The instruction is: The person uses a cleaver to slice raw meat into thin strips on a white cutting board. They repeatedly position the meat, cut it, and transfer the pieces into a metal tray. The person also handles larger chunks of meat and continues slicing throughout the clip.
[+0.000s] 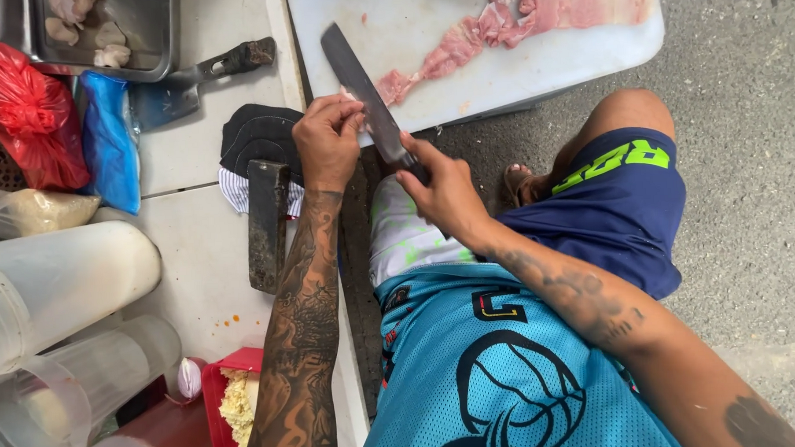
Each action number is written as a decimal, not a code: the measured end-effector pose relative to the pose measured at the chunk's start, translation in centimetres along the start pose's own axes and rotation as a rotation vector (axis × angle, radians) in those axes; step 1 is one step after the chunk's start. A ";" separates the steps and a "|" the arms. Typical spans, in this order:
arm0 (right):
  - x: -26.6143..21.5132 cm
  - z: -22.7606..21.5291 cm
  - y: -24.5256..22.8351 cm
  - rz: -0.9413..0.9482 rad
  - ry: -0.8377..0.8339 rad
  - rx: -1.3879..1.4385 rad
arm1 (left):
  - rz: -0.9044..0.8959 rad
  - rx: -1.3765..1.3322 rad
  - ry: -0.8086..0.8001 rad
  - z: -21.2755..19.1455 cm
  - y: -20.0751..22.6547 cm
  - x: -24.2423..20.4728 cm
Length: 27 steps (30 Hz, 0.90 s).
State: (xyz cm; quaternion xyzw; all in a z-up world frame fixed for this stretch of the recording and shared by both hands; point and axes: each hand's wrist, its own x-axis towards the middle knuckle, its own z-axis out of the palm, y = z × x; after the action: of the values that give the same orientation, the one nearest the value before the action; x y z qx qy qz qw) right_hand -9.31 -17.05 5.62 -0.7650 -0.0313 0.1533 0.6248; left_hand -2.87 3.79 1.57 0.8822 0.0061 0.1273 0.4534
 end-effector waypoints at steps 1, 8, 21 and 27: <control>1.0 0.4 0.2 0.002 0.003 0.080 | 0.001 -0.008 0.004 0.2 0.0 -0.3; -2.6 -1.3 2.2 0.002 -0.046 -0.007 | 0.068 0.140 0.137 1.0 0.0 -1.0; -0.5 -0.6 0.2 0.084 -0.103 0.029 | 0.109 0.136 0.126 1.1 -0.6 -1.3; -2.1 -1.4 2.1 0.109 -0.095 0.037 | 0.173 0.179 0.142 1.4 -2.0 -1.7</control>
State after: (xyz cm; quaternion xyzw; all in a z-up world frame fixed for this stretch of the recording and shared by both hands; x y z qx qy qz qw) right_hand -11.24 -19.37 4.25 -0.7455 -0.0165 0.2237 0.6276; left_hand -3.98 3.66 -1.22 0.9050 -0.0267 0.2271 0.3587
